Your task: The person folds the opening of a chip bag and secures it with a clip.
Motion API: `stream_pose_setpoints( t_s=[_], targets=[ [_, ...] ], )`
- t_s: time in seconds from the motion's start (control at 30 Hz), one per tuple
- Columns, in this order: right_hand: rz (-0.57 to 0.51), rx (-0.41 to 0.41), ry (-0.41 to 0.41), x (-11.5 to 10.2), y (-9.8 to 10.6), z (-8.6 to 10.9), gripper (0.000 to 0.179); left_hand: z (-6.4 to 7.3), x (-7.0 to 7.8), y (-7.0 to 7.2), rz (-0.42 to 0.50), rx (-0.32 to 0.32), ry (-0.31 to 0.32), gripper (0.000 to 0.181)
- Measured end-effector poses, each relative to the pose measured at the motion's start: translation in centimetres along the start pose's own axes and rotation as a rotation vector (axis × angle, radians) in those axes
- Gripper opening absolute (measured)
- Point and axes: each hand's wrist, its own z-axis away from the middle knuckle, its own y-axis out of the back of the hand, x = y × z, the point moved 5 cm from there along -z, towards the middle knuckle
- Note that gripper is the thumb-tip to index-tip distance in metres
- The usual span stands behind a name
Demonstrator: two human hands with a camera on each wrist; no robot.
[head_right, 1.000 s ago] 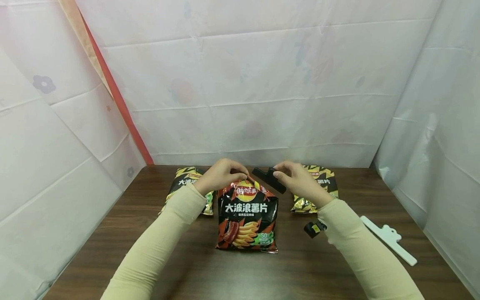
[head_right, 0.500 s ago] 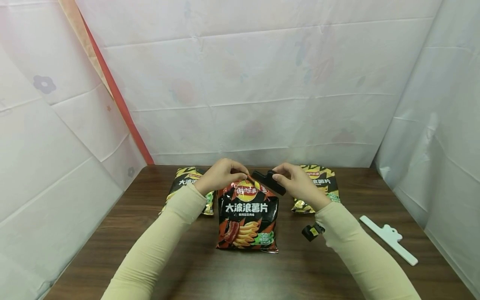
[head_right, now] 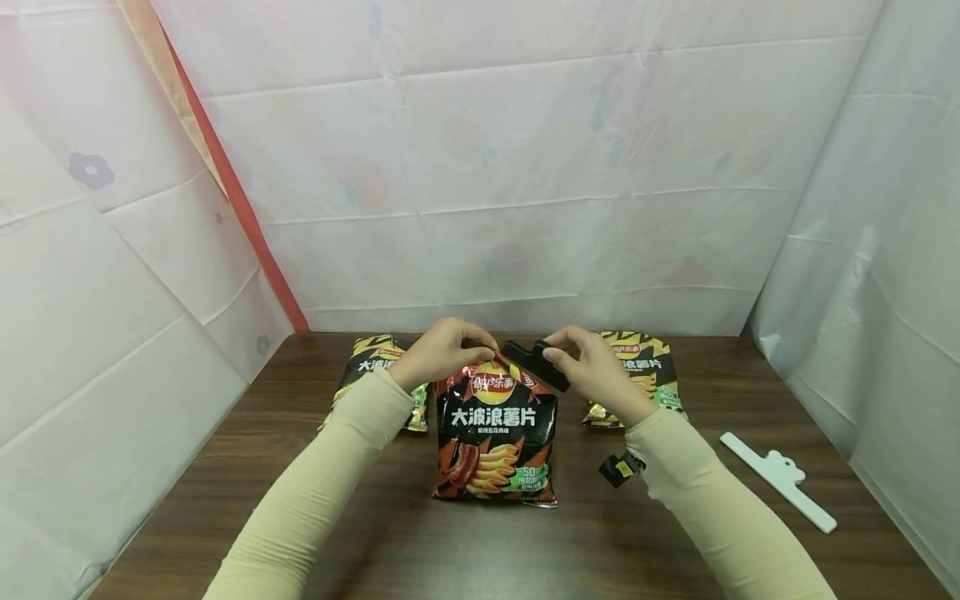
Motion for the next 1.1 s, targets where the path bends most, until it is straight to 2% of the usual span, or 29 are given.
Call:
stream_pose_setpoints(
  t_s=[1.1],
  targets=[
    [-0.079, 0.040, 0.051, 0.6, -1.4, 0.0, 0.021, 0.0, -0.2, -0.1, 0.031, 0.001, 0.021, 0.017]
  ],
)
